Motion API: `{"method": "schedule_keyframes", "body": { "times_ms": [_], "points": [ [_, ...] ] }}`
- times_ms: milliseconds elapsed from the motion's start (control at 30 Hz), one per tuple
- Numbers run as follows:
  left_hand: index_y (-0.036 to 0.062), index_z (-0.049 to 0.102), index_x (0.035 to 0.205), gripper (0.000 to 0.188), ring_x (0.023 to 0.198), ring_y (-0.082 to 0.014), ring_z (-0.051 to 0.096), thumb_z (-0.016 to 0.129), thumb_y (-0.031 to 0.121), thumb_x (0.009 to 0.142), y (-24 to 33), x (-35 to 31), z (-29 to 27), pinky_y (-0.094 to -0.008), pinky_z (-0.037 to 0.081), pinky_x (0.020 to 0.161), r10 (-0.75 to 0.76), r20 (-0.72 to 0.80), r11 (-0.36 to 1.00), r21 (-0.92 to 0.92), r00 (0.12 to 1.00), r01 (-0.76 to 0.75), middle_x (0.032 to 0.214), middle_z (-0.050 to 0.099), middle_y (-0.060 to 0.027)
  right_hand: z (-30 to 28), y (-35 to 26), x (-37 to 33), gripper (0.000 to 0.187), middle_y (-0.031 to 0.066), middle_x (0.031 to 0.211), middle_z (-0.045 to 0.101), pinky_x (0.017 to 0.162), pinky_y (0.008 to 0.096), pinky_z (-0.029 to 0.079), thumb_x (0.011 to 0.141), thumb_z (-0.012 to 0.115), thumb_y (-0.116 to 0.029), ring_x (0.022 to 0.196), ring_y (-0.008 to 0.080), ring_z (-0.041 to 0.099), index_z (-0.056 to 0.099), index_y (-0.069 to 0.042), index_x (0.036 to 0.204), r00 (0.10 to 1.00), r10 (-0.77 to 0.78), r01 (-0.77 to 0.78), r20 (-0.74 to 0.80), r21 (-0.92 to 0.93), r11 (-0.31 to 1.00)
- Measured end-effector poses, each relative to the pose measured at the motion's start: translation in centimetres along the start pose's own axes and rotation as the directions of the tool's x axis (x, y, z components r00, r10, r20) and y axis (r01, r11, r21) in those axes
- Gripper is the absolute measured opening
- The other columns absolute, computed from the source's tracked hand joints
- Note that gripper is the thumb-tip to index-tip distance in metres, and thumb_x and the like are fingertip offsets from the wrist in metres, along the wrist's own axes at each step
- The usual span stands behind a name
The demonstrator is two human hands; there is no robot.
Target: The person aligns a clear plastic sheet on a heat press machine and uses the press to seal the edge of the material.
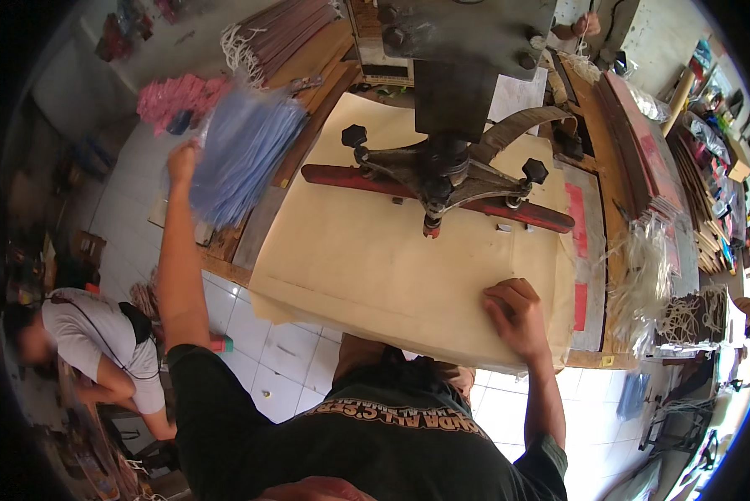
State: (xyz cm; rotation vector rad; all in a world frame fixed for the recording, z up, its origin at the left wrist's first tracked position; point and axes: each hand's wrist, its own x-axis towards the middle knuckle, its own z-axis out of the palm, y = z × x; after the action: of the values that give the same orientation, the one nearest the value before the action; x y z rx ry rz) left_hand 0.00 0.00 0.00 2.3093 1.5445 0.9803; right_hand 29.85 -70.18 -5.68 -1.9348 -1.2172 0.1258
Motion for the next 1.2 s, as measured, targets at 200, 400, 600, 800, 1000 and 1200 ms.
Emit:
{"method": "schedule_keyframes", "body": {
  "times_ms": [200, 400, 600, 800, 1000, 1200],
  "points": [
    [0.0039, 0.073, 0.102, 0.039, 0.090, -0.0468, 0.066, 0.056, 0.039, 0.098, 8.9, -1.6, -7.3, -0.0493, 0.050, 0.077, 0.335, -0.222, 0.936, 0.188, 0.916, -0.297, 0.093, 0.069, -0.0254, -0.8, -0.4, -0.3, 0.014, 0.0125, 0.094, 0.070, 0.071, 0.0355, 0.054, 0.084, 0.076, -0.004, 0.086, 0.0272, 0.067, 0.075, 0.000, 0.097, 0.991, 0.133, -0.133, -0.004, 0.009, 0.991],
    [0.0014, 0.071, 0.104, 0.028, 0.089, -0.0464, 0.066, 0.054, 0.024, 0.103, 13.1, -11.8, -12.3, -0.0489, 0.051, 0.077, 0.344, -0.181, 0.911, 0.303, 0.921, -0.281, 0.092, 0.069, -0.0242, -0.4, -0.3, 0.1, 0.013, 0.0121, 0.092, 0.071, 0.073, 0.0338, 0.055, 0.086, 0.075, -0.004, 0.085, 0.0264, 0.068, 0.075, 0.000, 0.097, 0.996, 0.084, -0.084, -0.016, 0.020, 0.996],
    [-0.0012, 0.068, 0.108, 0.026, 0.082, -0.0385, 0.072, 0.054, 0.020, 0.104, 10.9, -22.0, -9.1, -0.0416, 0.053, 0.074, 0.180, 0.000, 0.973, -0.144, 0.984, -0.178, 0.089, 0.071, -0.0252, 0.0, -1.3, 0.8, 0.014, 0.0129, 0.092, 0.072, 0.074, 0.0340, 0.055, 0.087, 0.074, -0.004, 0.083, 0.0260, 0.069, 0.075, 0.000, 0.100, 0.991, 0.127, -0.128, 0.040, 0.018, 0.992],
    [0.0004, 0.067, 0.115, 0.029, 0.073, -0.0211, 0.069, 0.053, 0.024, 0.106, 14.2, -30.7, -8.5, -0.0358, 0.053, 0.068, 0.188, 0.115, 0.957, -0.244, 0.975, -0.155, 0.083, 0.071, -0.0155, 1.1, -6.9, 4.4, 0.027, 0.0144, 0.102, 0.074, 0.088, 0.0372, 0.057, 0.090, 0.074, -0.008, 0.096, 0.0267, 0.072, 0.072, 0.002, 0.115, 0.867, -0.110, -0.031, 0.487, 0.273, 0.961],
    [0.0039, 0.066, 0.119, 0.022, 0.083, -0.0446, 0.070, 0.054, 0.009, 0.101, 18.9, -37.8, -5.5, -0.0477, 0.053, 0.069, 0.140, 0.223, 0.922, -0.383, 0.965, -0.046, 0.088, 0.068, -0.0277, 9.3, -10.4, 11.3, 0.083, 0.0262, 0.130, 0.062, 0.097, 0.0395, 0.052, 0.093, 0.074, -0.033, 0.111, 0.0284, 0.065, 0.034, 0.007, 0.153, 0.800, -0.188, -0.241, 0.569, 0.594, 0.768],
    [-0.0026, 0.061, 0.126, 0.029, 0.093, -0.0433, 0.070, 0.057, 0.006, 0.099, 20.2, -42.1, -3.8, -0.0471, 0.057, 0.076, 0.266, 0.230, 0.857, -0.500, 0.936, -0.121, 0.101, 0.070, -0.0289, 15.5, -14.6, 15.9, 0.080, 0.0274, 0.114, 0.071, 0.085, 0.0399, 0.057, 0.088, 0.074, -0.040, 0.100, 0.0345, 0.073, 0.045, 0.008, 0.145, 0.835, 0.118, -0.390, 0.538, 0.427, 0.816]
  ]
}}
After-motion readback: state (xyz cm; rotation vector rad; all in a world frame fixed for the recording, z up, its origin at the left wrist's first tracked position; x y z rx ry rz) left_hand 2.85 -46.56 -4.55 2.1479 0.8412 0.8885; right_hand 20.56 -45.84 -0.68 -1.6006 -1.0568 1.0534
